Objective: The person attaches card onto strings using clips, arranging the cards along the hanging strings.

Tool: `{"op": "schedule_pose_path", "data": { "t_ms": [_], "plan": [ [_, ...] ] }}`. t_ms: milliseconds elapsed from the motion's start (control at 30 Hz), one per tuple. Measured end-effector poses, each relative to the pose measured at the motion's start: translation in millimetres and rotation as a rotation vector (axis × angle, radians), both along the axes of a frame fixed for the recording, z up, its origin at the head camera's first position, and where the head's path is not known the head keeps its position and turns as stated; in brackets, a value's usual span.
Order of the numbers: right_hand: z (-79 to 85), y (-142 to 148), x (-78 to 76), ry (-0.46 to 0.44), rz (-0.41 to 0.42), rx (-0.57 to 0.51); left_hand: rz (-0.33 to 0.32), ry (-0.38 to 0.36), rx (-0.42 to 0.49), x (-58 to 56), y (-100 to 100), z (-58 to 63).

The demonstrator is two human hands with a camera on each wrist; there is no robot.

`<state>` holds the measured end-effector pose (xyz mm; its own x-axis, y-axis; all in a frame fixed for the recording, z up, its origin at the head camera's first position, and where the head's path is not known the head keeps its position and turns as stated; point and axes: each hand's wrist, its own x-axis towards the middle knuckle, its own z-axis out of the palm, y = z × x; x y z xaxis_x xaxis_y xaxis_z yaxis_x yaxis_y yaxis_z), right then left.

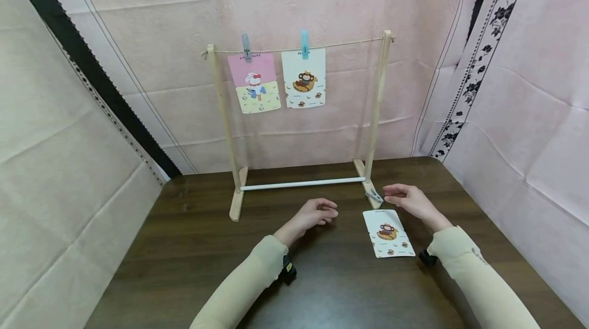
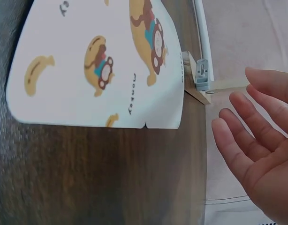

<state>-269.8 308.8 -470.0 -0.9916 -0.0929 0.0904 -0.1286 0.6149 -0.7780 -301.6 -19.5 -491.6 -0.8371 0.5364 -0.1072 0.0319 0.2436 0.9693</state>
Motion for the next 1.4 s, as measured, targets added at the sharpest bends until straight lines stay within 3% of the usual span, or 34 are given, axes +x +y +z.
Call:
{"op": "schedule_pose_path", "data": {
  "t_ms": [500,667,900,1100,1400],
  "plan": [
    [-10.3,2,-12.5,0.025,0.0,0.028,-0.05,0.023,-0.001,-1.1,33,0.5],
    [-10.5,-2,-18.7,0.017,0.002,0.049,-0.038,0.041,-0.015,3.7,42,-2.1],
    [-6.7,-7,-26.8,0.03,0.005,0.094,-0.004,0.139,-0.112,10.9,56,-6.0],
    [-5.1,-11,-33.8,0.036,0.013,0.126,0.003,0.188,-0.169,11.4,61,-4.3],
    [-7.6,-20,-40.7,0.011,0.012,0.189,-0.012,0.174,-0.165,9.3,63,-7.6]
  ]
}}
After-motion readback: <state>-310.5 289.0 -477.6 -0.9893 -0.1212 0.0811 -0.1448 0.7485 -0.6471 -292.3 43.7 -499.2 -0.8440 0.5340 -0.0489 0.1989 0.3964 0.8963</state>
